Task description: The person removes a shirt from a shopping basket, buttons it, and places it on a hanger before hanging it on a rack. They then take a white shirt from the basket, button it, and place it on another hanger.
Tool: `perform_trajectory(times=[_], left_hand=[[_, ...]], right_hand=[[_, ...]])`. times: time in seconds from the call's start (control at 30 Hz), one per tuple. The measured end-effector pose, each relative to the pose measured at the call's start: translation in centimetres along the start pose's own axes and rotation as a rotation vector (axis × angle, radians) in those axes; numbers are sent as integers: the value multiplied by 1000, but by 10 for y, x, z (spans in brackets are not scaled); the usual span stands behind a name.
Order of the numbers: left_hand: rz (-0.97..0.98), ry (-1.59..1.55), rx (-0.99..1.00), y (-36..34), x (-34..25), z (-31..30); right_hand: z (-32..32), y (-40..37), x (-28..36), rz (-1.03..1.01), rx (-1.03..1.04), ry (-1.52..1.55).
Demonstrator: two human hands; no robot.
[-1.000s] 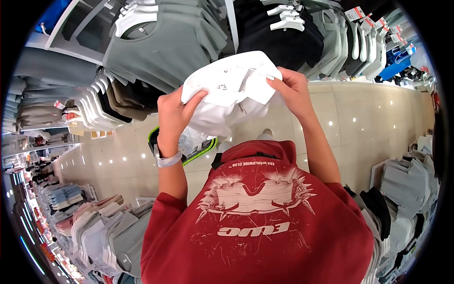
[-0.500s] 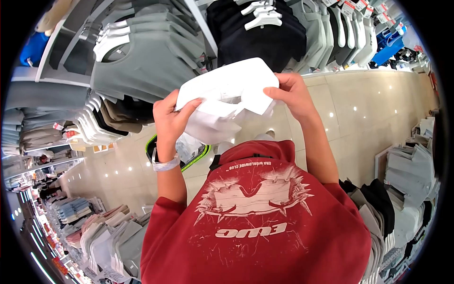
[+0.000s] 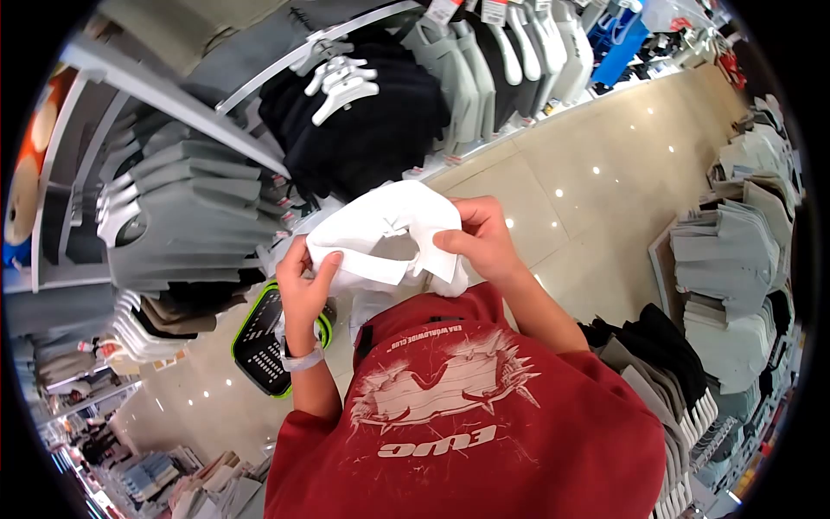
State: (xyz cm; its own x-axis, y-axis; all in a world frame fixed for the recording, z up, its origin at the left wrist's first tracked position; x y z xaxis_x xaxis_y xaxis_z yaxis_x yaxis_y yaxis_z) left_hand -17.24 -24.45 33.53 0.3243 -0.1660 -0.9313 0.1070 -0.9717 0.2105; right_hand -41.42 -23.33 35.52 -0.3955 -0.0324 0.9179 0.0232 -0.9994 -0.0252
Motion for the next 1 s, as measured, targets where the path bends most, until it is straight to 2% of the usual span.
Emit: perform_trajectory(times=[0.07, 0.17, 0.2, 0.27, 0.3, 0.37, 0.43, 0.5, 0.53, 0.6, 0.7, 0.77, 0.83, 0.87, 0.9, 0.97, 1.0], left_hand=[[-20, 20, -43, 3, -12, 25], [548, 325, -100, 0, -72, 62], [552, 321, -88, -1, -75, 73], [473, 59, 299, -8, -76, 118], [475, 50, 314, -7, -75, 133], [348, -25, 551, -11, -60, 177], [406, -42, 569, 0, -63, 204], [231, -49, 812, 6, -59, 237], [239, -62, 829, 14, -65, 248], [111, -111, 951, 27, -68, 273], [13, -197, 980, 51, -70, 302], [-67, -186, 1066, 65, -72, 318], [-226, -471, 1066, 76, -72, 332], [-339, -516, 1139, 78, -68, 339], [-351, -510, 1150, 86, -64, 348], [-419, -572, 1190, 92, -61, 364], [-462, -591, 1167, 94, -63, 369]], right_hand=[[-12, 2, 5, -20, -22, -36], [-26, 8, 10, -13, -62, -46], [-31, 11, 8, -13, -73, -40], [-45, 17, 9, -17, -103, -36], [-54, 21, 12, -14, -121, -74], [-70, 28, 22, -18, -161, -113], [-88, 37, 38, -15, -258, -91], [-112, 45, 45, 29, -304, -117], [-125, 52, 49, 74, -319, -139], [-155, 67, 55, 88, -385, -165], [-202, 91, 55, 104, -486, -243], [-228, 104, 65, -21, -554, -314], [-246, 108, 59, 6, -618, -327], [-257, 107, 65, -120, -713, -453], [-265, 104, 73, -249, -804, -581], [-274, 99, 78, -260, -827, -620], [-278, 99, 71, -164, -776, -485]])
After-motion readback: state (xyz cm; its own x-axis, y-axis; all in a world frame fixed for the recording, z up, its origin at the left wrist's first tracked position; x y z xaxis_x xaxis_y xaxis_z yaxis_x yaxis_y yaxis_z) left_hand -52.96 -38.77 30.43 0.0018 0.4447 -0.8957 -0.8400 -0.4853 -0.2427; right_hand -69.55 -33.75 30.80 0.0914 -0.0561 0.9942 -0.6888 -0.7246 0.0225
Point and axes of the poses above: each hand's wrist, its own y-axis towards the middle knuckle, its own z-axis out of the palm, x = y × z, the point moved 8 cm from there along y, towards the middle knuckle, and after that the axes turned 10 degrees about -x, right-handed, at the moved point
